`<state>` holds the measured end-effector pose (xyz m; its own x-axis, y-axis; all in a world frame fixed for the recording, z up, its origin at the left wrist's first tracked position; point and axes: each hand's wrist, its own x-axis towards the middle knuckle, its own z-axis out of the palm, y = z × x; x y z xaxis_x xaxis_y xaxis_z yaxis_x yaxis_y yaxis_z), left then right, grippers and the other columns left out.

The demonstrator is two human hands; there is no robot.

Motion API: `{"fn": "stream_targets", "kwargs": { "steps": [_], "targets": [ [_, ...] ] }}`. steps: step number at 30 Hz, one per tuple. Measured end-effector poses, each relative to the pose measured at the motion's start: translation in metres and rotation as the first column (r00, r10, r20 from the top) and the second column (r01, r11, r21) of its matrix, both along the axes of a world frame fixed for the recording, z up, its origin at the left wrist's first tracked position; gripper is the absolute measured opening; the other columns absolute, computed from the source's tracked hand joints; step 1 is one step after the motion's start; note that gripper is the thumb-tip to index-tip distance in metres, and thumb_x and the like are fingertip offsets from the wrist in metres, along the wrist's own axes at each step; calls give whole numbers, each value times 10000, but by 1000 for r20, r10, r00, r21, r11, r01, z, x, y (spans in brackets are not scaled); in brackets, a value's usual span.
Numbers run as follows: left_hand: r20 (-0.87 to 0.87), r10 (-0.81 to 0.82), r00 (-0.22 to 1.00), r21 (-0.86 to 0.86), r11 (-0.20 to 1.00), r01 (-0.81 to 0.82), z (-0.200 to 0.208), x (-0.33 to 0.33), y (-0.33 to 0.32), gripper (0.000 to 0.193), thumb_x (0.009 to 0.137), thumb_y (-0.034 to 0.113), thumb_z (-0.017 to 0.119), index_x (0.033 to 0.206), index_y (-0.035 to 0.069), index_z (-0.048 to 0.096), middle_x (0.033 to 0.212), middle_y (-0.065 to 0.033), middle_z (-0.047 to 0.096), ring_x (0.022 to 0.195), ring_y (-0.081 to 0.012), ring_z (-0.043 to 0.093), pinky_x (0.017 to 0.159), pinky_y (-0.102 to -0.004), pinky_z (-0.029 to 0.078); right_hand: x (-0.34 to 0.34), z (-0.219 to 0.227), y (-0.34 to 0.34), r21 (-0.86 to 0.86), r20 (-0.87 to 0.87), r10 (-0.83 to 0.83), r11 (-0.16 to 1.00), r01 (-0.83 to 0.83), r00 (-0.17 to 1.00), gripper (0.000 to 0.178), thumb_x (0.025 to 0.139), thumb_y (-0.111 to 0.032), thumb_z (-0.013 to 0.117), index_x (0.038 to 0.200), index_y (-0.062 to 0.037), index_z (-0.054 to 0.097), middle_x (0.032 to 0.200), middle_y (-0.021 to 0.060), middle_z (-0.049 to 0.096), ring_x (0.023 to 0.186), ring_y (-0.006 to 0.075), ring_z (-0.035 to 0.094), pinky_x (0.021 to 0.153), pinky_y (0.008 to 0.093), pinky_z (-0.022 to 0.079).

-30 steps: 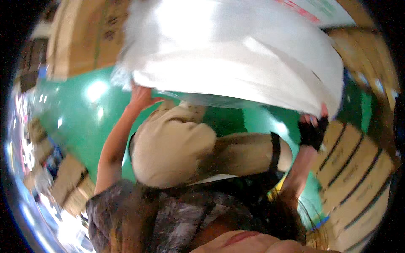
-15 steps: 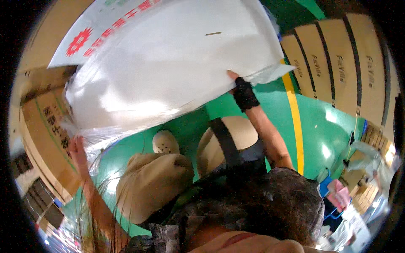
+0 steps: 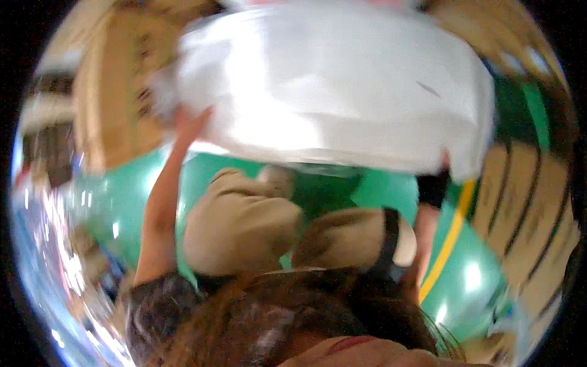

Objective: The person places bubble wrap and tissue paper into cardboard boxes, then inserts pairs of sneakers into the boxes and closes them. The person repeats this process for multiple boxes on a green conveyor belt.

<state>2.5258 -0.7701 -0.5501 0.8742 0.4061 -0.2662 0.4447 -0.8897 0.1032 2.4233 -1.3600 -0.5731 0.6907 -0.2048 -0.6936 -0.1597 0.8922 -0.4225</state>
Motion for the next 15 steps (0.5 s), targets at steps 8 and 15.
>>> {"fn": "stream_targets", "kwargs": {
  "steps": [8, 15],
  "targets": [
    [94, 133, 987, 72, 988, -140, 33, -22, 29, 966, 621, 490, 674, 1248, -80, 211, 1153, -271, 416, 1061, -389, 428, 896, -425, 355, 4, 19, 34, 33, 14, 14, 999, -14, 1000, 630, 728, -316, 589, 1253, -66, 346, 1282, 125, 357, 1174, 305, 319, 983, 489, 247],
    [353, -237, 905, 389, 917, 89, 63, -45, -3, 788, 710, 376, 638, 1279, 4, 239, 1205, -245, 387, 1158, -372, 330, 924, -402, 326, 3, 4, 14, -78, -21, 40, 996, -41, 999, 619, 738, -287, 587, 1251, -47, 338, 1280, 144, 347, 1164, 311, 327, 985, 488, 251]
  ]
}}
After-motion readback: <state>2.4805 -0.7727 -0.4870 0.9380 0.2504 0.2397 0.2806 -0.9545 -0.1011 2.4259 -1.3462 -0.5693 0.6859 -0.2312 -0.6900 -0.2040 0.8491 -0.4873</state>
